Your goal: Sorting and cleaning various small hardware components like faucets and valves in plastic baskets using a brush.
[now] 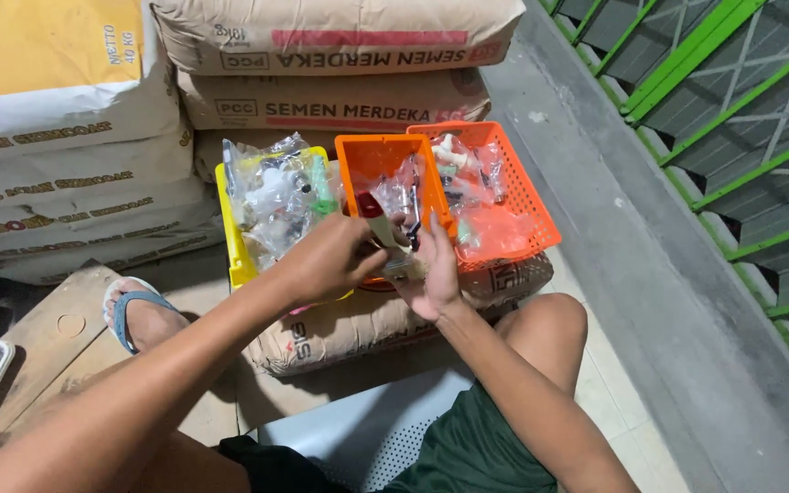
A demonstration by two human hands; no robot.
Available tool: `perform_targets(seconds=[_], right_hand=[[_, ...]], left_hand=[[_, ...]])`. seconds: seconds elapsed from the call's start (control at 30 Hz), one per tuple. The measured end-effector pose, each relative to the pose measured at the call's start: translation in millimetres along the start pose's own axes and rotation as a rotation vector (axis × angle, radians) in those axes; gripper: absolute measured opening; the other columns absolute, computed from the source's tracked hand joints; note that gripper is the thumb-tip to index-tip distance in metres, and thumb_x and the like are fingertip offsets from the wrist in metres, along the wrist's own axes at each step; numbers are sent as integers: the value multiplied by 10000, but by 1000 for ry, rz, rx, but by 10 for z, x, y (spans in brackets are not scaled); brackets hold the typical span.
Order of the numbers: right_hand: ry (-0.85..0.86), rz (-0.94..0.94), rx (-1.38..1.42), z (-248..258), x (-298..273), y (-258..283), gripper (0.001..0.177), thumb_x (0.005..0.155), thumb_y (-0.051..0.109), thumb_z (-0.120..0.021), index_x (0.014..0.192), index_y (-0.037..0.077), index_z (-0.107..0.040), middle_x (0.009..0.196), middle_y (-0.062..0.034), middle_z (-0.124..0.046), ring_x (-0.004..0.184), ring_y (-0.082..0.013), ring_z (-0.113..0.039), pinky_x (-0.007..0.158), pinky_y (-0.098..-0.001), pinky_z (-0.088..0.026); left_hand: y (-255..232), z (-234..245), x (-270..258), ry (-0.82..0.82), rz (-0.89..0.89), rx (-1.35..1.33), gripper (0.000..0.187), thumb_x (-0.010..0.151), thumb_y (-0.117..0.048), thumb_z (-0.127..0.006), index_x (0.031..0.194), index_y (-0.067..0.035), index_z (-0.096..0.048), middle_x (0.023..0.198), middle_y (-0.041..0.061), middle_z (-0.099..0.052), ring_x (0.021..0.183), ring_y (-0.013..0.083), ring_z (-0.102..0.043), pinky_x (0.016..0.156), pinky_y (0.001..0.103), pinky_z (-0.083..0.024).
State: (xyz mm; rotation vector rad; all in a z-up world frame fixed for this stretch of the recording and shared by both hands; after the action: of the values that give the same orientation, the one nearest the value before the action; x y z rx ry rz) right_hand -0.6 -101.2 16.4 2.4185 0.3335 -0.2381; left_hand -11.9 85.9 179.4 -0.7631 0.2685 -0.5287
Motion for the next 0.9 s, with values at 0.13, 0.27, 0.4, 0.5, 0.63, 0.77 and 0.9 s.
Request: perform_targets(seconds=[0.13,0.27,0.4,0.5,0.63,0.77,0.9], right_hand=[[62,-23,-11,-284,-161,51,624,944,666,-494,1271,139,-564,1148,-185,-685,936,-320,-710,904,-533,-582],[113,22,-60,-303,-189,68,791,948,701,-413,1427,76,-482,1231,-227,-626,1075,-387,-648,989,-602,-521],[98,0,-19,-119,-145,53,791,922,706,-492,1398,74,-491,1067,-256,-679,989,-411,-702,935,-581,-573],[35,-5,44,-281,-264,96,704,940,649,-509,1343,73,-536,1102,-217,-703,1007,-393,-710,957,-598,-559],[120,23,0,-338,-317,180,756,920,700,-451,1374,103,-546,1233,-224,-669,1109,-433,-678,992,-603,-542],[84,16,85,-40,-187,171,709,891,708,-533,1274,115,-600,1022,-287,-706,968,-456,-716,934,-610,-577],[64,37,29,-363,-397,263,661,920,676,-495,1234,106,-614,1049,-219,-733,1008,-403,-719,1045,-630,-495]], left_hand=[[41,123,70,-63,-52,49,136,983,-119,-627,965,-9,-706,751,147,-723,636,286,-717,665,397,-579],[41,192,39,-106,16,-40,132,996,-127,-624,1018,-23,-703,728,126,-712,607,199,-667,646,347,-557],[-44,82,71,90,7,-52,186,1000,-120,-605,1083,9,-710,837,175,-748,728,266,-745,762,386,-612],[121,11,209,29,-60,-32,196,992,-94,-618,1097,30,-728,911,214,-768,783,315,-779,779,431,-631],[35,146,183,-65,-110,-83,185,968,-80,-627,1095,21,-716,946,212,-772,844,352,-778,779,473,-617],[-269,135,51,119,-160,-127,248,963,-127,-625,1082,81,-687,904,272,-774,848,397,-778,828,515,-609],[-104,61,269,35,-91,24,178,967,-79,-638,1106,5,-709,920,190,-767,821,320,-783,773,398,-633]])
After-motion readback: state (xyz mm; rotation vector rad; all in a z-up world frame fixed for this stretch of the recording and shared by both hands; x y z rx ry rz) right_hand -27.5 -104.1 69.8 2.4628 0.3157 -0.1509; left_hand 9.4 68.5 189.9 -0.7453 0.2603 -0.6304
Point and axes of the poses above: each hand's wrist, its own x-axis towards the middle knuckle, its own z-axis out of the back of the hand, y = z × x, the point moved 1 cm from there along x, towards the middle knuckle
